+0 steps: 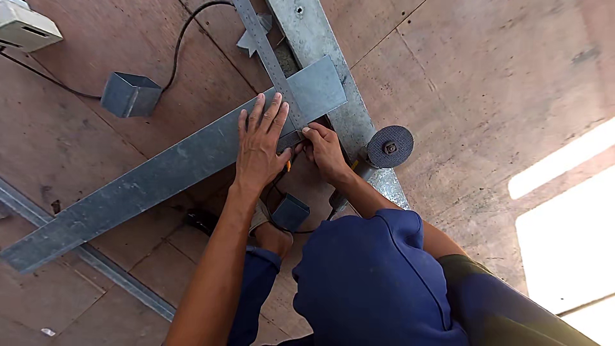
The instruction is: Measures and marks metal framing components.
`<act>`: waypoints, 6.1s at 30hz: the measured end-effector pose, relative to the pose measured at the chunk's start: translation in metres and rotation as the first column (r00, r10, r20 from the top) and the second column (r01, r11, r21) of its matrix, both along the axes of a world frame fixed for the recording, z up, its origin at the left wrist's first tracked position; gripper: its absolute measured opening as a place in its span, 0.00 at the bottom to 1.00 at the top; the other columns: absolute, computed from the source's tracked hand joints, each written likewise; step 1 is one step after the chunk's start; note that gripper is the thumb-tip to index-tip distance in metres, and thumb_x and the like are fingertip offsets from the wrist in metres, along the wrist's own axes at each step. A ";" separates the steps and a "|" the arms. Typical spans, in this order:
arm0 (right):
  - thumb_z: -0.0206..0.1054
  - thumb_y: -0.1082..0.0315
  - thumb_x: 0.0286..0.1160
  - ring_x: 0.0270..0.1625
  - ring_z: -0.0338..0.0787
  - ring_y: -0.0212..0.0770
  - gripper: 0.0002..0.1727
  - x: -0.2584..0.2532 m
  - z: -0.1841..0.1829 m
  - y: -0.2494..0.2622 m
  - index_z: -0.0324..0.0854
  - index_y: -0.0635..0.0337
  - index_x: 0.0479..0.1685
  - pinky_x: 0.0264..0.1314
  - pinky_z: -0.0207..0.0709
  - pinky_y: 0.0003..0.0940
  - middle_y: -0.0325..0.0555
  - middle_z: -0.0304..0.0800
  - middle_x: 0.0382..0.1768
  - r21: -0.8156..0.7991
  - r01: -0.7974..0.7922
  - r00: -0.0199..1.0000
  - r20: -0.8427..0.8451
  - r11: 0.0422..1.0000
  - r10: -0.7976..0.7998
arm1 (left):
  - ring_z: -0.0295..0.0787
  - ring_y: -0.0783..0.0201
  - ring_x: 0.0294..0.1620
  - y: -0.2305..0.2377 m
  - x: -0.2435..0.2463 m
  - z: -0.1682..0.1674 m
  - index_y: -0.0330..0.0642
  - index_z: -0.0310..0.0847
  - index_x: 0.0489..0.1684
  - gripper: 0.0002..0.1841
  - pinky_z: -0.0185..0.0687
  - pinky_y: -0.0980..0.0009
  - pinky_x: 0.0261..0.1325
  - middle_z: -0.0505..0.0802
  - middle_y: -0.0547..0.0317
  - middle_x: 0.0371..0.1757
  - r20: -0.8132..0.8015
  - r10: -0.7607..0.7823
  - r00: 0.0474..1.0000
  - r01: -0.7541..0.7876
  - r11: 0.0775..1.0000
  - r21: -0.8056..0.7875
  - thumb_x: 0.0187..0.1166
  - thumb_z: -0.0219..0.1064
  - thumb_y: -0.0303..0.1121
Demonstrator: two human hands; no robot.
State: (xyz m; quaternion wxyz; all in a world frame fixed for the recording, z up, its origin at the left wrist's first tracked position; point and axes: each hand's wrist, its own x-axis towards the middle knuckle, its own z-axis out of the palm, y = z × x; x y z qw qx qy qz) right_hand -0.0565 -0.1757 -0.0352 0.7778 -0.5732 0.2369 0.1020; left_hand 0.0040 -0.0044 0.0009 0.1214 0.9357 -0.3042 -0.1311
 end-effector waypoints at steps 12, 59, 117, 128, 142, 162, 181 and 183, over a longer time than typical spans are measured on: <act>0.50 0.65 0.95 0.14 0.74 0.30 0.17 0.003 0.001 0.001 0.81 0.67 0.44 0.16 0.64 0.23 0.48 0.89 0.22 0.020 0.006 1.000 -0.005 1.000 -0.006 | 0.38 0.52 0.98 -0.002 0.002 0.003 0.61 0.53 0.96 0.46 0.34 0.38 0.92 0.54 0.70 0.98 -0.002 0.005 1.000 -0.005 1.000 0.008 0.72 0.70 0.52; 0.45 0.58 0.98 0.26 0.86 0.34 0.23 0.044 0.050 -0.067 0.86 0.58 0.63 0.28 0.82 0.31 0.40 0.91 0.32 -0.555 -0.135 0.928 0.220 0.821 0.301 | 0.44 0.50 0.97 -0.015 -0.004 -0.005 0.65 0.66 0.89 0.41 0.36 0.34 0.90 0.61 0.69 0.95 0.109 0.095 0.989 -0.097 0.995 0.005 0.71 0.67 0.62; 0.59 0.66 0.87 0.32 0.90 0.28 0.10 0.036 0.034 -0.044 0.86 0.56 0.52 0.37 0.85 0.28 0.36 0.93 0.33 -0.751 -0.147 0.899 0.170 0.644 0.404 | 0.45 0.48 0.97 -0.017 -0.006 -0.005 0.63 0.68 0.89 0.41 0.37 0.33 0.90 0.62 0.67 0.95 0.102 0.109 0.989 -0.110 0.994 0.006 0.69 0.69 0.60; 0.57 0.66 0.88 0.32 0.90 0.28 0.11 0.107 0.030 -0.027 0.86 0.55 0.51 0.38 0.84 0.28 0.35 0.92 0.32 -0.778 -0.090 0.898 0.206 0.622 0.388 | 0.45 0.49 0.97 -0.017 -0.006 -0.006 0.64 0.68 0.88 0.42 0.37 0.34 0.90 0.63 0.68 0.95 0.100 0.113 0.989 -0.114 0.993 0.006 0.67 0.70 0.61; 0.57 0.67 0.88 0.33 0.92 0.28 0.10 0.107 0.023 -0.024 0.85 0.56 0.51 0.38 0.87 0.28 0.35 0.94 0.34 -0.740 -0.050 0.904 0.252 0.671 0.345 | 0.46 0.50 0.97 -0.018 -0.006 -0.006 0.64 0.69 0.88 0.41 0.37 0.34 0.91 0.63 0.68 0.95 0.105 0.121 0.987 -0.123 0.992 0.013 0.69 0.68 0.63; 0.59 0.63 0.88 0.23 0.86 0.32 0.10 -0.062 0.016 -0.045 0.85 0.52 0.53 0.24 0.80 0.33 0.38 0.90 0.28 -0.705 -0.321 0.928 -0.100 0.633 0.358 | 0.46 0.49 0.97 -0.017 -0.005 -0.004 0.63 0.68 0.89 0.42 0.38 0.34 0.90 0.63 0.68 0.95 0.099 0.114 0.988 -0.116 0.993 0.014 0.68 0.70 0.60; 0.44 0.54 0.97 0.19 0.75 0.39 0.22 0.003 0.007 -0.013 0.77 0.62 0.51 0.24 0.74 0.35 0.43 0.74 0.19 -0.157 -0.201 0.980 -0.022 0.967 0.200 | 0.48 0.47 0.96 -0.005 0.018 0.024 0.57 0.61 0.92 0.42 0.53 0.36 0.86 0.59 0.65 0.96 -0.041 -0.057 0.998 0.061 0.991 0.123 0.75 0.66 0.61; 0.49 0.56 0.96 0.19 0.75 0.38 0.19 0.002 0.005 -0.012 0.79 0.62 0.52 0.24 0.73 0.34 0.42 0.74 0.20 -0.150 -0.211 0.977 -0.019 0.966 0.211 | 0.54 0.46 0.94 0.006 0.031 0.040 0.55 0.58 0.93 0.43 0.58 0.36 0.84 0.60 0.61 0.96 -0.119 -0.112 0.987 0.130 0.979 0.154 0.77 0.67 0.58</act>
